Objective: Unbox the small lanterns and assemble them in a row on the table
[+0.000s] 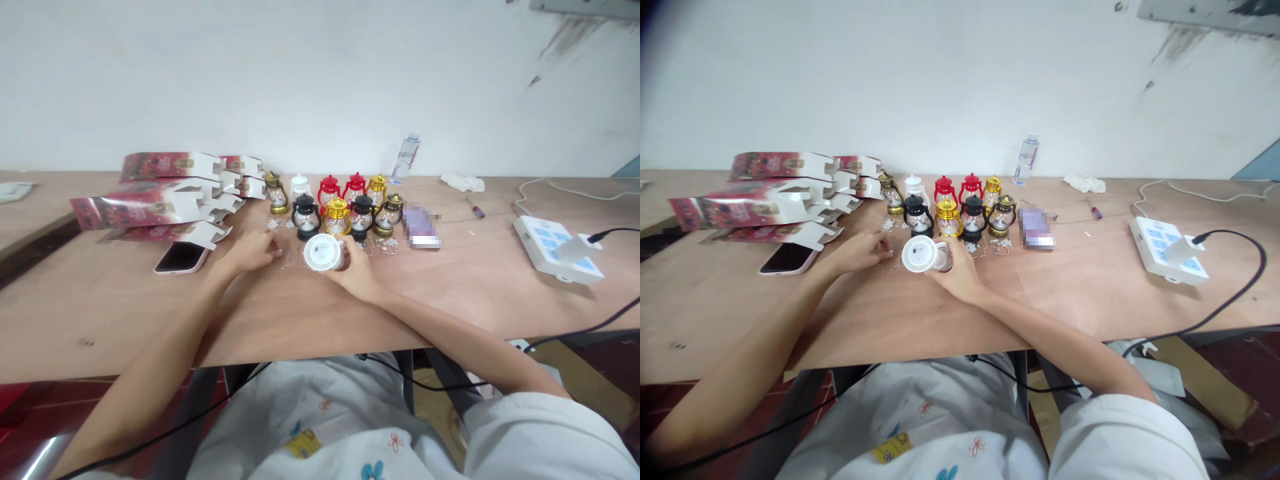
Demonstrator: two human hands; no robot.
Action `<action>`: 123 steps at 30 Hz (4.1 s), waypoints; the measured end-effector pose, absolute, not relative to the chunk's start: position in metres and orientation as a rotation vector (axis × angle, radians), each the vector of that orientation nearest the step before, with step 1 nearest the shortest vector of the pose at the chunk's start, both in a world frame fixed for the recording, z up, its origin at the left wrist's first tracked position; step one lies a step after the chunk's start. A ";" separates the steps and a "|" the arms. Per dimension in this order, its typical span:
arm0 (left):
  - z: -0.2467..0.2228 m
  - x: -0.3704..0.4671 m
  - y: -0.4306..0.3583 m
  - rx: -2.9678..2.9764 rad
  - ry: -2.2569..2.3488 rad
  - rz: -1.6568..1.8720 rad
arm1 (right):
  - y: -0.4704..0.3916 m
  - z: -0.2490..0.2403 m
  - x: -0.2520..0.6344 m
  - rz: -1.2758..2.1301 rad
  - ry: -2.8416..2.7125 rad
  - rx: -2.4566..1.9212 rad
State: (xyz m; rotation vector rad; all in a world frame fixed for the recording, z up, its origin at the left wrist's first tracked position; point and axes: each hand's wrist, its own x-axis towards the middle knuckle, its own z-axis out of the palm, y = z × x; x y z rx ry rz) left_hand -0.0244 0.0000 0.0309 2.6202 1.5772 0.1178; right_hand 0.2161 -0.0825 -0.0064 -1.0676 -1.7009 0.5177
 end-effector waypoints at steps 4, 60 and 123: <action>0.032 -0.023 -0.002 2.635 1.550 0.176 | -0.082 -0.007 0.216 0.513 -1.700 -1.064; 0.048 0.027 -0.063 2.792 0.801 1.284 | -0.084 -0.006 0.222 0.107 -1.852 -1.190; 0.065 -0.005 -0.041 2.259 1.085 0.613 | -0.081 0.005 0.210 1.330 -1.117 -0.834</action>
